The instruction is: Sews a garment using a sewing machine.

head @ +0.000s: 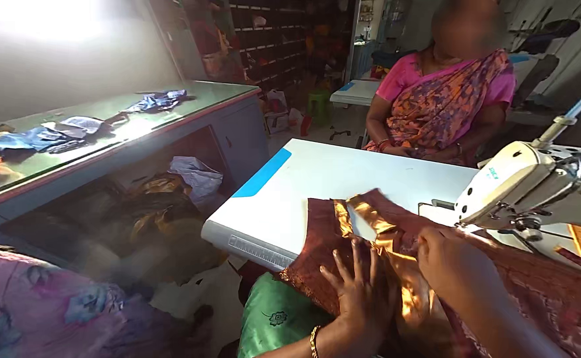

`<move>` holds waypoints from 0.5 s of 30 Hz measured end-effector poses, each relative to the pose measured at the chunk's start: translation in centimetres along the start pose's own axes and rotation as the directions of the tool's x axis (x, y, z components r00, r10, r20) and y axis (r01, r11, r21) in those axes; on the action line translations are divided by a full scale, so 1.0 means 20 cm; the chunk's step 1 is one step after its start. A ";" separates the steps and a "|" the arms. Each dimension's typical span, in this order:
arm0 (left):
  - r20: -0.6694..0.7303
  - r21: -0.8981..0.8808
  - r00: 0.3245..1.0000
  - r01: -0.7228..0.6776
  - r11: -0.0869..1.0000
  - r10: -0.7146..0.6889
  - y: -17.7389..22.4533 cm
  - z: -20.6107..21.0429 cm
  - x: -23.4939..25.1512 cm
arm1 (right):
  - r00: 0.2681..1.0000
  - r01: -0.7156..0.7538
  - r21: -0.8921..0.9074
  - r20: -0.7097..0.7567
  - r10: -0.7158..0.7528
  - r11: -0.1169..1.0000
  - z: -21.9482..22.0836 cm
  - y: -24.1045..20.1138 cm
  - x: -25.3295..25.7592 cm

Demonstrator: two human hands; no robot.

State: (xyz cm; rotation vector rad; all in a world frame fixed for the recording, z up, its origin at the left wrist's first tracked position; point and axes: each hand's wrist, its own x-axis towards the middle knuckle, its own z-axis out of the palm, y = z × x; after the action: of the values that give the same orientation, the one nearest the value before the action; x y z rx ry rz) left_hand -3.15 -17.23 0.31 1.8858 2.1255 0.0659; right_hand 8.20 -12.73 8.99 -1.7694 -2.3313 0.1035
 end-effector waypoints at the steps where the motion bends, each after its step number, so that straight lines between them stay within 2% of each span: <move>1: 0.099 0.016 0.995 -0.031 0.999 0.029 0.03 -0.03 -0.05 | 0.990 0.126 0.067 -0.073 -0.121 0.990 0.06 0.04 0.03; 2: 0.188 0.034 0.981 -0.057 0.998 0.050 0.04 -0.08 -0.08 | 0.970 0.239 0.143 -0.065 -0.232 0.960 0.11 0.09 0.06; 3: 0.249 0.044 0.966 -0.082 0.996 0.068 0.04 -0.13 -0.09 | 0.950 0.302 0.231 0.007 -0.312 0.925 0.17 0.13 0.08; 4: 0.266 0.014 0.960 -0.095 0.995 0.088 0.03 -0.17 -0.09 | 0.930 0.295 0.315 0.122 -0.347 0.902 0.22 0.16 0.08; 5: 0.206 -0.061 0.972 -0.106 0.993 0.116 -0.01 -0.21 -0.08 | 0.913 0.258 0.365 0.210 -0.349 0.894 0.27 0.19 0.08; 7: 0.014 -0.195 0.988 -0.145 0.970 0.151 -0.11 -0.26 -0.02 | 0.921 0.194 0.375 0.248 -0.300 0.906 0.33 0.23 0.01; 9: -0.195 -0.227 0.947 -0.297 0.927 0.256 -0.25 -0.27 0.09 | 0.942 0.120 0.300 0.267 -0.204 0.946 0.35 0.25 -0.08; 10: -0.234 -0.232 0.910 -0.394 0.889 0.342 -0.33 -0.28 0.15 | 0.937 0.050 0.255 0.323 -0.134 0.966 0.34 0.24 -0.13; 11: -0.226 -0.263 0.875 -0.477 0.838 0.427 -0.40 -0.28 0.20 | 0.946 0.024 0.231 0.310 -0.096 0.973 0.34 0.23 -0.18; 13: -0.248 -0.376 0.789 -0.613 0.695 0.562 -0.51 -0.27 0.28 | 0.983 0.056 0.192 0.162 -0.088 0.980 0.37 0.25 -0.28; 15: -0.224 -0.477 0.752 -0.639 0.604 0.619 -0.56 -0.28 0.31 | 0.993 0.028 0.140 0.113 -0.044 0.990 0.36 0.31 -0.33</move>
State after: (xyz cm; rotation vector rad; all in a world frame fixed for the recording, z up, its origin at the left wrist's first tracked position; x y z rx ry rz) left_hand -15.97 -11.87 1.95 2.1487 1.1405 0.7644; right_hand 14.24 -16.87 -0.09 -1.6959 -2.3700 0.3626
